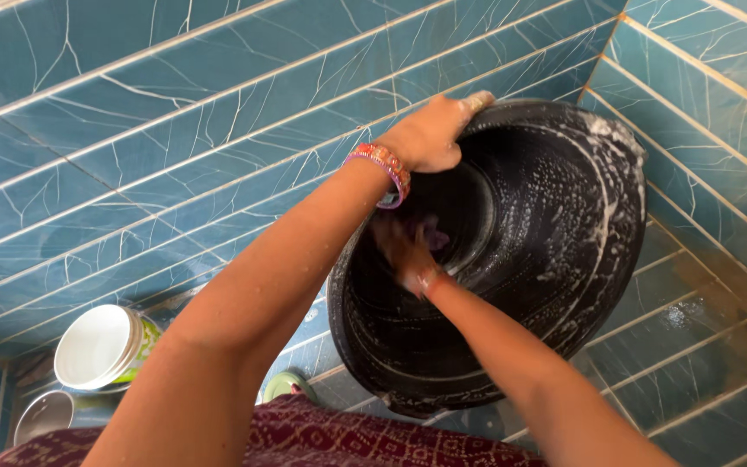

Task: The person scrubs the exterior and interior of a large black pot with a purple cloth, then wipes the surrounding tiled floor. The pot is turned over and cleaned on all sides before the floor is wiped.

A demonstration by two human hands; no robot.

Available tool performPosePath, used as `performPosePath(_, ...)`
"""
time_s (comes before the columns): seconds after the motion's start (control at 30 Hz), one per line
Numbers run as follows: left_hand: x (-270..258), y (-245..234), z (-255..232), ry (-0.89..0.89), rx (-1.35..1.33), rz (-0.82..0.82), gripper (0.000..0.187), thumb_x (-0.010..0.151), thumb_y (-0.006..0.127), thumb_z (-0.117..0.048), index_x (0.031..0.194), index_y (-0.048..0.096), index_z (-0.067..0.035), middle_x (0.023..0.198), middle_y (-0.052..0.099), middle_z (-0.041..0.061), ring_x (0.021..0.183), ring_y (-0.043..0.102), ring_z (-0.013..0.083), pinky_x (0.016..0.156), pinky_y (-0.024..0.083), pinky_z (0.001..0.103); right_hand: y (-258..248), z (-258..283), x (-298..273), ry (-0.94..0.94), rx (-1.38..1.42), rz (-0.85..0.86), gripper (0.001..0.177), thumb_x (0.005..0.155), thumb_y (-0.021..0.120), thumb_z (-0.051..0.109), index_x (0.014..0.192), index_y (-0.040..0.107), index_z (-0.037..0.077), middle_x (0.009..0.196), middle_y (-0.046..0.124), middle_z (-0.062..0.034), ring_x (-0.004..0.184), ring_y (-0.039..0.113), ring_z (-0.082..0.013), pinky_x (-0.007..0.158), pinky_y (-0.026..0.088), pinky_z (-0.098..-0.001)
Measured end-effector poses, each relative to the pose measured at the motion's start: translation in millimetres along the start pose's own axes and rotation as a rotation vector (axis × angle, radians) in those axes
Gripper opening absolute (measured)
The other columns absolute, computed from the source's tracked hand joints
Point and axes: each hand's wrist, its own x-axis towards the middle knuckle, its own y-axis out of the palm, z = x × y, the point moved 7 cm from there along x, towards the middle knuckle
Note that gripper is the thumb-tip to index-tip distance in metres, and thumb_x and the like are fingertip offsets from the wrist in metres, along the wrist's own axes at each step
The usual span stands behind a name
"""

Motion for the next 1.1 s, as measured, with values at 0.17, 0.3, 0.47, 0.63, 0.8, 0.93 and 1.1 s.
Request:
performPosePath(0.17,-4,4,13,-0.088,0.046,0.012,0.076,0.072,0.060,0.007,0.146,0.046,-0.006,0.109,0.070,0.029,0.109,0.065,0.0456,0.095,0.052,0.048,36,-42,-95,-0.253,0.087,0.025,0.083,0.078,0.054,0.000,0.153,0.033,0.028,0.165,0.035,-0.0054,0.134,0.053,-0.0323,0.107,0.038,-0.0532)
performPosePath(0.3,4,10,7,-0.039,0.062,-0.022,0.077,0.071,0.061,0.007,0.146,0.046,-0.006,0.109,0.069,0.029,0.109,0.065,0.0463,0.095,0.052,0.047,17,-158,-123,0.055,-0.328,0.115,0.039,0.098,0.053,0.014,0.136,0.062,0.017,0.146,0.057,-0.0067,0.133,0.055,-0.0246,0.106,0.046,-0.0419)
performPosePath(0.47,-3,8,-2,-0.068,0.077,0.015,0.078,0.073,0.060,0.007,0.149,0.043,-0.006,0.108,0.069,0.030,0.108,0.064,0.0462,0.096,0.052,0.048,-31,-192,-148,0.282,-0.417,-0.354,0.061,0.088,0.045,0.030,0.144,0.057,0.011,0.166,0.022,-0.0105,0.148,0.023,-0.0255,0.118,0.018,-0.0400)
performPosePath(0.63,-11,6,-15,-0.149,0.027,-0.032,0.078,0.071,0.061,0.007,0.146,0.047,-0.010,0.111,0.067,0.031,0.108,0.064,0.0473,0.094,0.053,0.049,54,-28,-155,0.331,0.126,0.383,0.031,0.110,0.041,0.024,0.113,0.071,0.020,0.132,0.067,-0.0002,0.131,0.062,-0.0149,0.136,0.029,-0.0320)
performPosePath(0.8,-10,9,-20,-0.247,0.062,-0.099,0.068,0.075,0.067,0.001,0.141,0.054,-0.013,0.115,0.070,0.026,0.110,0.066,0.0456,0.095,0.055,0.046,21,81,-86,0.365,1.490,-0.246,0.023,0.116,0.042,0.022,0.119,0.061,0.009,0.127,0.061,-0.0073,0.123,0.058,-0.0221,0.125,0.036,-0.0383)
performPosePath(0.93,-17,6,-15,-0.514,-0.045,-0.153,0.087,0.079,0.083,-0.022,0.151,0.037,-0.007,0.125,0.065,0.026,0.121,0.061,0.0448,0.104,0.053,0.050,-87,-11,-95,-0.137,2.464,-1.298,0.023,0.121,0.043,0.021,0.123,0.053,0.000,0.123,0.056,-0.0130,0.117,0.056,-0.0279,0.117,0.042,-0.0434)
performPosePath(1.1,-27,14,-48,-0.782,-0.286,-0.656,0.107,0.073,0.083,-0.024,0.157,0.021,-0.005,0.158,0.027,0.015,0.149,0.021,0.0388,0.101,0.012,0.085,-240,-111,-191,-0.214,2.447,-0.801,0.045,0.098,0.048,0.041,0.128,0.056,0.008,0.132,0.060,-0.0153,0.121,0.061,-0.0312,0.109,0.051,-0.0473)
